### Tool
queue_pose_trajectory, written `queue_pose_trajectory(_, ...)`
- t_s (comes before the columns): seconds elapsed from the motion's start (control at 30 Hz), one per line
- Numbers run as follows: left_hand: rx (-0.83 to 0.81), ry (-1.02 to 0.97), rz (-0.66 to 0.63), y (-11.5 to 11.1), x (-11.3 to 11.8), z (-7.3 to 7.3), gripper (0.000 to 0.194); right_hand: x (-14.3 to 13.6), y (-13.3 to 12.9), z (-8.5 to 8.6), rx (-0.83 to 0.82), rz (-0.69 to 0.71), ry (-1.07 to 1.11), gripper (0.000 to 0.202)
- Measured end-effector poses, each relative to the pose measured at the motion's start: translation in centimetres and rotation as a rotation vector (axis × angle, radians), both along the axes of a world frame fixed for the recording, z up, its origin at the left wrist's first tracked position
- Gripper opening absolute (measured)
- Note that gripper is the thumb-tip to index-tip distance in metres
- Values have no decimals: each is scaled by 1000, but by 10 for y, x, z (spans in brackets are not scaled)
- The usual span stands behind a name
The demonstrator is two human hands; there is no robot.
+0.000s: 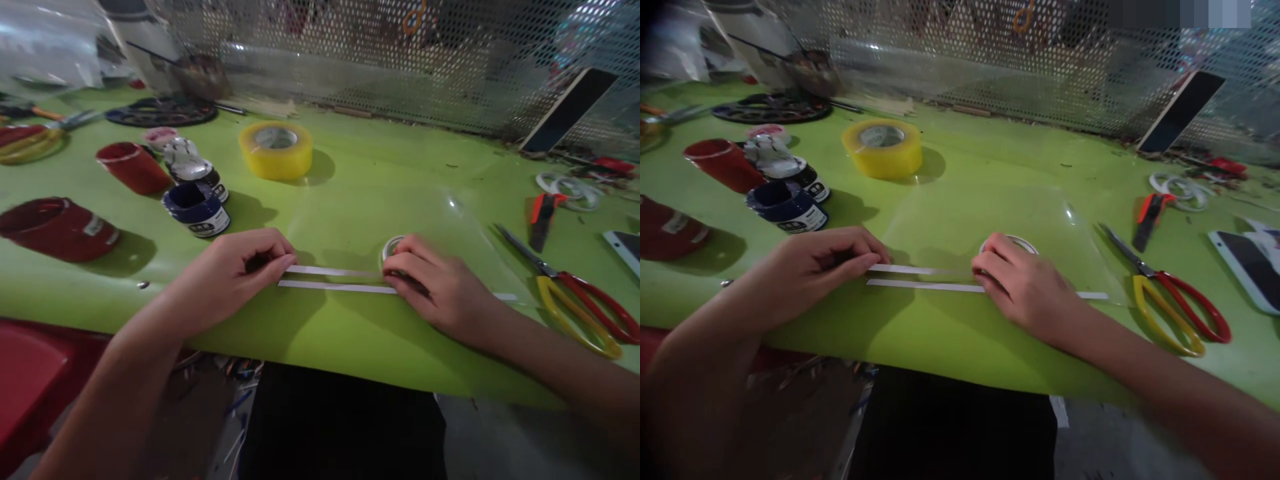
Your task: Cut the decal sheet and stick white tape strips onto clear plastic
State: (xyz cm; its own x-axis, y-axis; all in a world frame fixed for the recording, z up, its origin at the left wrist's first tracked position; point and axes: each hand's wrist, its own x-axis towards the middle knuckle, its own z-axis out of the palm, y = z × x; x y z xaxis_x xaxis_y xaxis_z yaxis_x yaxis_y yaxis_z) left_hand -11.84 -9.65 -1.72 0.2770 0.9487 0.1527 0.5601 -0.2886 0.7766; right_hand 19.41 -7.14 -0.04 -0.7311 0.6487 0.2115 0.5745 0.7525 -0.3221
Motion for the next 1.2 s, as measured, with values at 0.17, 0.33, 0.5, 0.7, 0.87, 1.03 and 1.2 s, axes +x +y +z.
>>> queue_pose_trajectory(0.17,-3,-3,-13,2,2,2,28,2,-2,3,-71,-18,72,12)
queue_pose_trajectory(0.33,1,13,-55,2,2,2,27,-4,-10,12,-97,-73,10,13)
queue_pose_trajectory(0.5,46,0,-107,2,1,1,26,-17,-6,23,-14,-57,-159,16)
queue_pose_trajectory(0.7,34,29,-75,2,-1,0,23,-15,3,34,-92,-81,-325,11)
queue_pose_trajectory(0.87,47,19,-61,1,1,-1,27,-8,2,32,-176,-193,-316,14)
queue_pose_trajectory(1.03,59,17,-41,0,2,-2,29,-8,-4,25,-204,-216,-280,13)
queue_pose_trajectory(1.2,-11,43,-67,-1,2,1,30,-5,-9,22,-144,-214,-252,44)
